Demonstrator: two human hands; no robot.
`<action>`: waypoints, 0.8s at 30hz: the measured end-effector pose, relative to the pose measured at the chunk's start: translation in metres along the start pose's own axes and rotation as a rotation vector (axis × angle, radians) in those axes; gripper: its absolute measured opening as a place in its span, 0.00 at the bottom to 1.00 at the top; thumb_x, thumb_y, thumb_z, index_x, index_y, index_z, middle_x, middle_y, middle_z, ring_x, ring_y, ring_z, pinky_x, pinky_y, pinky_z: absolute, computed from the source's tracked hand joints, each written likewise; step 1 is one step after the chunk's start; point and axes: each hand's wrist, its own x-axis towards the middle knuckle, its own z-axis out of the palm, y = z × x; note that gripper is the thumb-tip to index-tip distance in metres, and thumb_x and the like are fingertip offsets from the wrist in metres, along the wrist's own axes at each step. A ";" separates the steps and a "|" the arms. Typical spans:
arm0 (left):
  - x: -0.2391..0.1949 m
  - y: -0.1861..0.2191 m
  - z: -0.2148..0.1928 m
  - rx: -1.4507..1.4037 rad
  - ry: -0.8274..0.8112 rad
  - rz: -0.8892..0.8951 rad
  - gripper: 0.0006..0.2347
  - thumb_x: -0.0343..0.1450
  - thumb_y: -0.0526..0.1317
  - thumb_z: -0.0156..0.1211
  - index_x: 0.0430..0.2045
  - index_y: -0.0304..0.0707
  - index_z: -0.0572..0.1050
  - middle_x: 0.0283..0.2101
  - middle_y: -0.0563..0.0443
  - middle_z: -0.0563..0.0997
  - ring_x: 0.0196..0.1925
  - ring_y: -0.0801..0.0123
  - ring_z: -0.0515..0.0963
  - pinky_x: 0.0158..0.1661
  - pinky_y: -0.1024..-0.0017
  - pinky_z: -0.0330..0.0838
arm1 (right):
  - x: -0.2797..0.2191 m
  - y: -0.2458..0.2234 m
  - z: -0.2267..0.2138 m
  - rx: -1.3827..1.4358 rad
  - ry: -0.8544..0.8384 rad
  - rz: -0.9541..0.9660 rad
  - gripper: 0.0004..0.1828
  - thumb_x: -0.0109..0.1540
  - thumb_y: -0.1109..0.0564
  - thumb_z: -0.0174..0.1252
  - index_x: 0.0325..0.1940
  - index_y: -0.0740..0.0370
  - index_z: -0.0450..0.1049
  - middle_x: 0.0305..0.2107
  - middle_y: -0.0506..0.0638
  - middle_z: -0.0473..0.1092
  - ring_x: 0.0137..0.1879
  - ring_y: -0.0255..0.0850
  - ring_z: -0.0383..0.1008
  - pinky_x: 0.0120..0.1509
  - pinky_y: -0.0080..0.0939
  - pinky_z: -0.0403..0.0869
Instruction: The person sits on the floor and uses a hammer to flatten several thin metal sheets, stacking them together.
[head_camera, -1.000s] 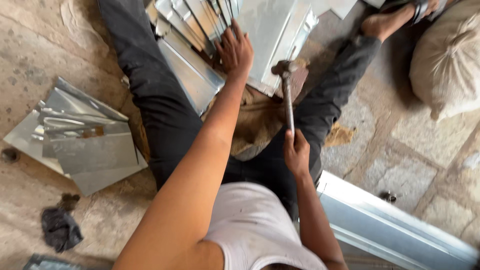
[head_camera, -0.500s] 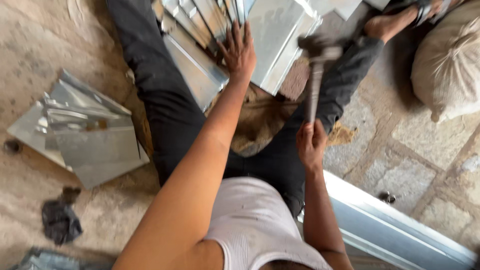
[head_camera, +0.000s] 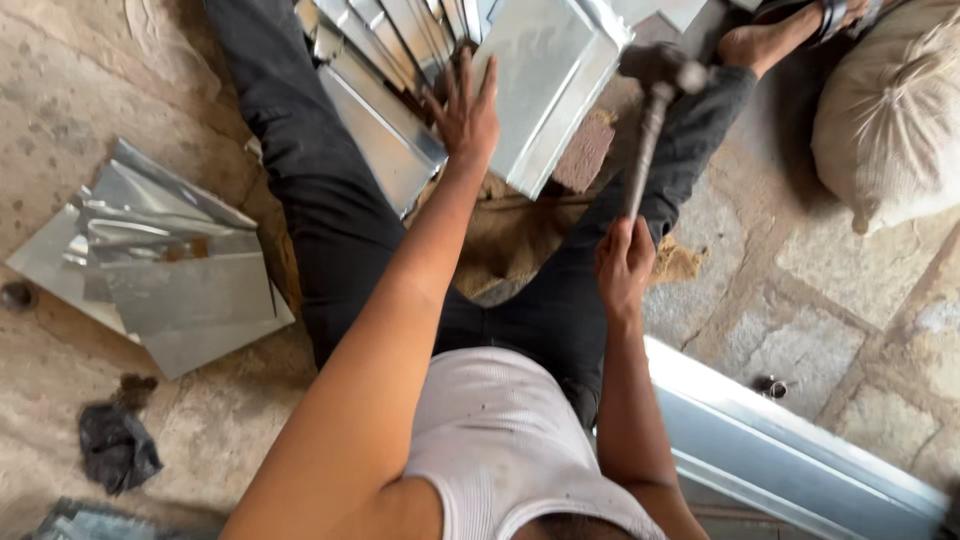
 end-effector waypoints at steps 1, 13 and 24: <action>-0.005 -0.008 0.001 0.017 -0.056 -0.011 0.34 0.76 0.36 0.53 0.75 0.70 0.43 0.80 0.50 0.37 0.81 0.51 0.40 0.72 0.27 0.31 | 0.003 0.002 0.006 0.031 0.010 -0.031 0.21 0.75 0.41 0.47 0.37 0.58 0.63 0.18 0.42 0.59 0.19 0.28 0.55 0.22 0.33 0.56; -0.038 -0.026 -0.006 -0.001 0.024 -0.029 0.31 0.77 0.40 0.53 0.75 0.69 0.49 0.80 0.46 0.38 0.78 0.37 0.51 0.65 0.35 0.61 | 0.006 0.017 0.015 -0.262 -0.058 0.019 0.19 0.74 0.47 0.50 0.35 0.62 0.69 0.20 0.43 0.63 0.26 0.28 0.61 0.28 0.31 0.60; -0.036 -0.035 -0.007 0.174 0.086 0.040 0.31 0.75 0.44 0.51 0.75 0.65 0.47 0.78 0.47 0.33 0.75 0.28 0.46 0.60 0.38 0.68 | 0.037 0.074 0.025 -0.431 0.038 -0.089 0.19 0.74 0.46 0.50 0.38 0.62 0.71 0.20 0.43 0.64 0.26 0.27 0.64 0.28 0.30 0.63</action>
